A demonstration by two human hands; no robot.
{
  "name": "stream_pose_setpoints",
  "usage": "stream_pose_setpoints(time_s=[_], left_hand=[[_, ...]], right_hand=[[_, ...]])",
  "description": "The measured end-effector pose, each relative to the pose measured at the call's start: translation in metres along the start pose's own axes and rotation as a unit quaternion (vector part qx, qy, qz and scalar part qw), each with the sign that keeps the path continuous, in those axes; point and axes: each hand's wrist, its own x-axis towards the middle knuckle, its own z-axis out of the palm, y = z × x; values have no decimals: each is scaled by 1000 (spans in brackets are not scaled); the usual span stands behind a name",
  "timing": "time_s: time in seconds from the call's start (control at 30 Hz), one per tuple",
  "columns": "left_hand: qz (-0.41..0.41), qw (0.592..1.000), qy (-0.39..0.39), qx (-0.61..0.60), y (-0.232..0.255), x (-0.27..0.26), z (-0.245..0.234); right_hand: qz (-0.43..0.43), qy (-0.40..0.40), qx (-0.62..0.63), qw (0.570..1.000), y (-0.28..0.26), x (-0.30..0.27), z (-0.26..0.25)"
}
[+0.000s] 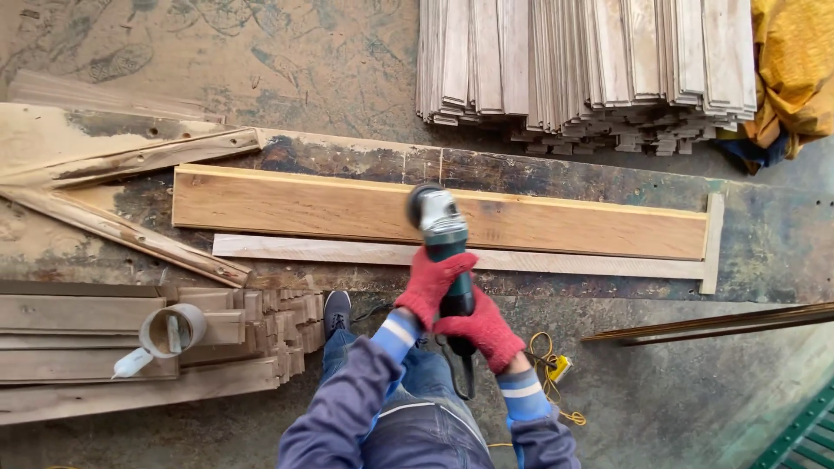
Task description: Sanding a long piece of wood using a handheld power sander/grinder in a woodworking shop.
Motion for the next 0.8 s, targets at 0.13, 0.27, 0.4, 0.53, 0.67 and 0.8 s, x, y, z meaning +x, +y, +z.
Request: stream_pose_setpoints(time_s=[0.13,0.27,0.4,0.53,0.67,0.8], left_hand=[[-12,985,-169,-24,7,-10,74],[-42,961,-203,183,-12,-3,113],[-34,980,-154,118,-22,1,88],[-39,952,-300,-39,-36,31,-22],[0,996,91,-20,9,-24,-50],[5,997,65,-30,1,3,-26]], right_hand=[[25,56,156,986,13,-9,-57],[46,24,231,971,42,-8,-94],[15,95,202,975,23,-10,-48],[5,17,144,989,-8,-14,6],[-13,-106,-41,993,-26,-6,39],[-19,-91,-23,995,-31,-4,22]])
